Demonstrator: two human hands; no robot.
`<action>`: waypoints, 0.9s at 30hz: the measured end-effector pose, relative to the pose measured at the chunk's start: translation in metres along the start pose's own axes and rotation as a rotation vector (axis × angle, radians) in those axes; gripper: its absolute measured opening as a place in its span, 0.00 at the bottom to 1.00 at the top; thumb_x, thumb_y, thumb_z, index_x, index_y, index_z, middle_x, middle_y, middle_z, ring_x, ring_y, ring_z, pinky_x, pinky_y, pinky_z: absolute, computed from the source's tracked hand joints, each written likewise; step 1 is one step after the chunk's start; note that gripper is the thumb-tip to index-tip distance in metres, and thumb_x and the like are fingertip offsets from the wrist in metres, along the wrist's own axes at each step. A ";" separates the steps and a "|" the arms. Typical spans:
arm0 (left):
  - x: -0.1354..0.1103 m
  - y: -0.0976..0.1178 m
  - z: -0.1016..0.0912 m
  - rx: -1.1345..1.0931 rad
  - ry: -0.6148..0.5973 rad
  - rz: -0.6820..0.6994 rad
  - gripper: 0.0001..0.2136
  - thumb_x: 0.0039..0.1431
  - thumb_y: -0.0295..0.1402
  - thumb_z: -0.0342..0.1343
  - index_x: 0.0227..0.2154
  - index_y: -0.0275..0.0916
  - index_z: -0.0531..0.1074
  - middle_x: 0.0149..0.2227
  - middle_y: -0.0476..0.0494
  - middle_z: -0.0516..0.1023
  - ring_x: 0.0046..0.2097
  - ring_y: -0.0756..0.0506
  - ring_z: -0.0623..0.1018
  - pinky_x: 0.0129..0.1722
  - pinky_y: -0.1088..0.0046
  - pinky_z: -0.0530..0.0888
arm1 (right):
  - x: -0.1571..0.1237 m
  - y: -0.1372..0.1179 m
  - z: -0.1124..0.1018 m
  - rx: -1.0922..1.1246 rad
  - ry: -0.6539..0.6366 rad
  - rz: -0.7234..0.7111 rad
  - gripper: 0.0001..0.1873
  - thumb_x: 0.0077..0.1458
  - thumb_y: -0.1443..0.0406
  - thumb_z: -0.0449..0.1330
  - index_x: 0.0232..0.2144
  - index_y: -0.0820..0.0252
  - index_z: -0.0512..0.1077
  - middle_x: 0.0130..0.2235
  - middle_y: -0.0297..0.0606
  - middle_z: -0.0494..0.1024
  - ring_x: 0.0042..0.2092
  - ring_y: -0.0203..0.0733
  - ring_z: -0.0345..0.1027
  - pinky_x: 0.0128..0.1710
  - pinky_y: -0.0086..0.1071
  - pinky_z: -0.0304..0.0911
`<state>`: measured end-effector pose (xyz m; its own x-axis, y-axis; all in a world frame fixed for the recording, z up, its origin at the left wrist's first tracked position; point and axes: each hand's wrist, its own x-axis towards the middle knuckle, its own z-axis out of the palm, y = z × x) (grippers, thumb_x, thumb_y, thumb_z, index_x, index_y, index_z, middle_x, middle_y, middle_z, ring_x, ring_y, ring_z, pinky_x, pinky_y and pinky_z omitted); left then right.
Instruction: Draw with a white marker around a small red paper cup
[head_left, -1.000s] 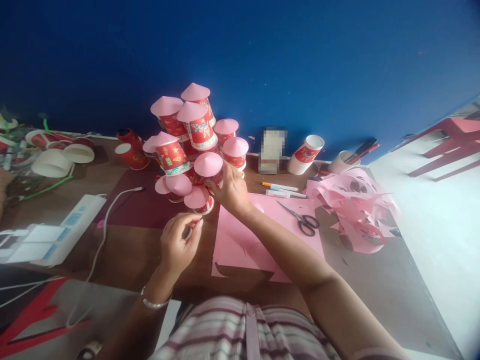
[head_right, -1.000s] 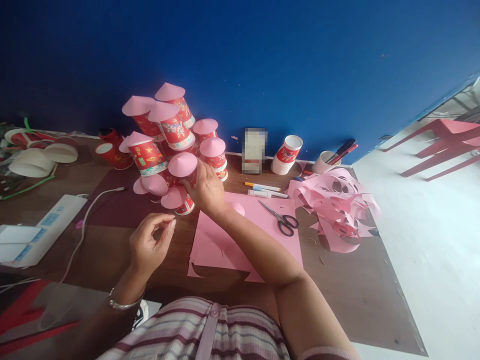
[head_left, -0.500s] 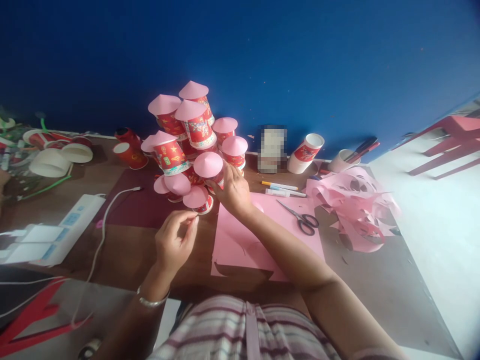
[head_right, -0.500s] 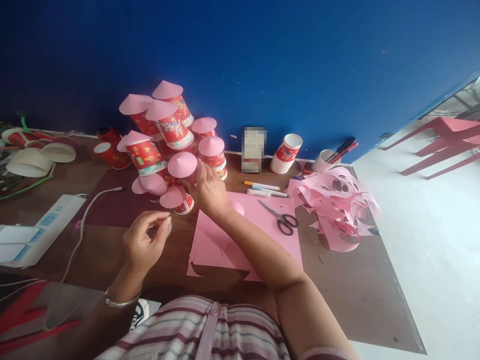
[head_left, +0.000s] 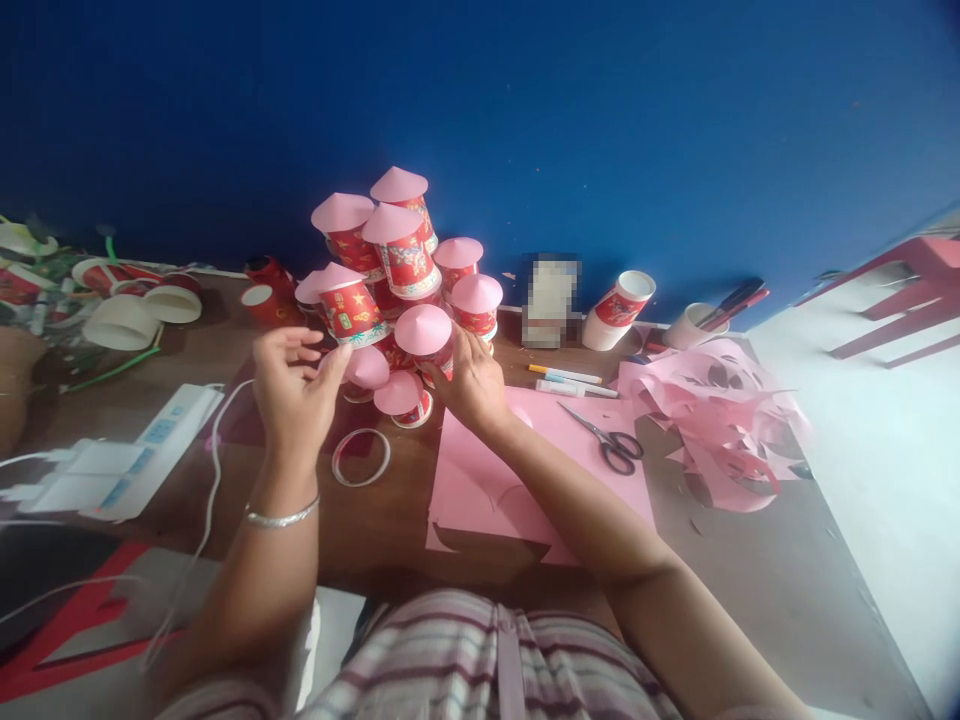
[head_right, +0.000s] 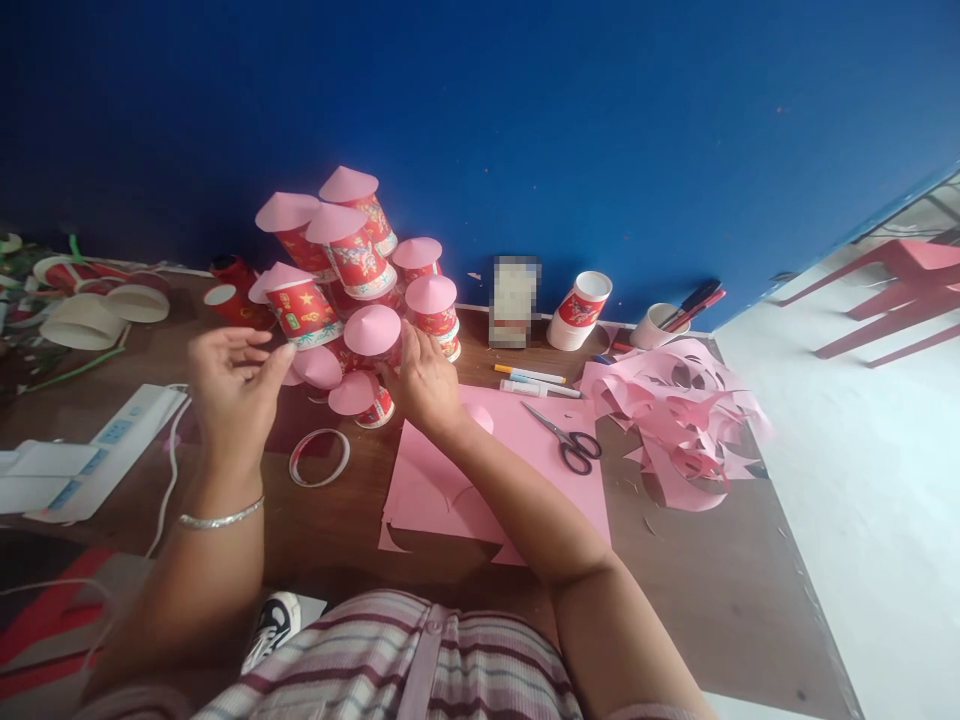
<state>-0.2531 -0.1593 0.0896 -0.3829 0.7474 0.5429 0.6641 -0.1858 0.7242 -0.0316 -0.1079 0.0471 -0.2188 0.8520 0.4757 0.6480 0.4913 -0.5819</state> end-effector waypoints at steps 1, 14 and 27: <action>0.007 -0.001 0.002 0.031 0.026 -0.001 0.26 0.59 0.46 0.73 0.50 0.38 0.69 0.52 0.39 0.79 0.43 0.47 0.77 0.35 0.69 0.75 | 0.000 -0.001 -0.001 -0.007 -0.012 0.004 0.37 0.69 0.57 0.64 0.72 0.61 0.57 0.63 0.56 0.77 0.66 0.59 0.72 0.61 0.52 0.76; -0.022 -0.014 0.005 0.128 0.005 -0.025 0.32 0.51 0.43 0.76 0.55 0.43 0.68 0.59 0.33 0.75 0.58 0.36 0.77 0.47 0.57 0.80 | -0.009 0.008 -0.002 -0.016 0.034 0.010 0.32 0.71 0.56 0.60 0.69 0.61 0.60 0.63 0.55 0.78 0.65 0.57 0.73 0.57 0.51 0.79; 0.014 -0.009 0.021 0.112 0.051 -0.054 0.31 0.53 0.45 0.76 0.51 0.34 0.68 0.54 0.36 0.77 0.54 0.42 0.77 0.60 0.55 0.75 | -0.010 0.004 -0.008 -0.035 0.021 -0.017 0.34 0.70 0.59 0.61 0.71 0.62 0.58 0.63 0.58 0.77 0.63 0.59 0.74 0.56 0.52 0.79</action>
<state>-0.2507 -0.1333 0.0820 -0.4503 0.7203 0.5275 0.7080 -0.0719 0.7025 -0.0210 -0.1156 0.0452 -0.2146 0.8393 0.4995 0.6699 0.4987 -0.5501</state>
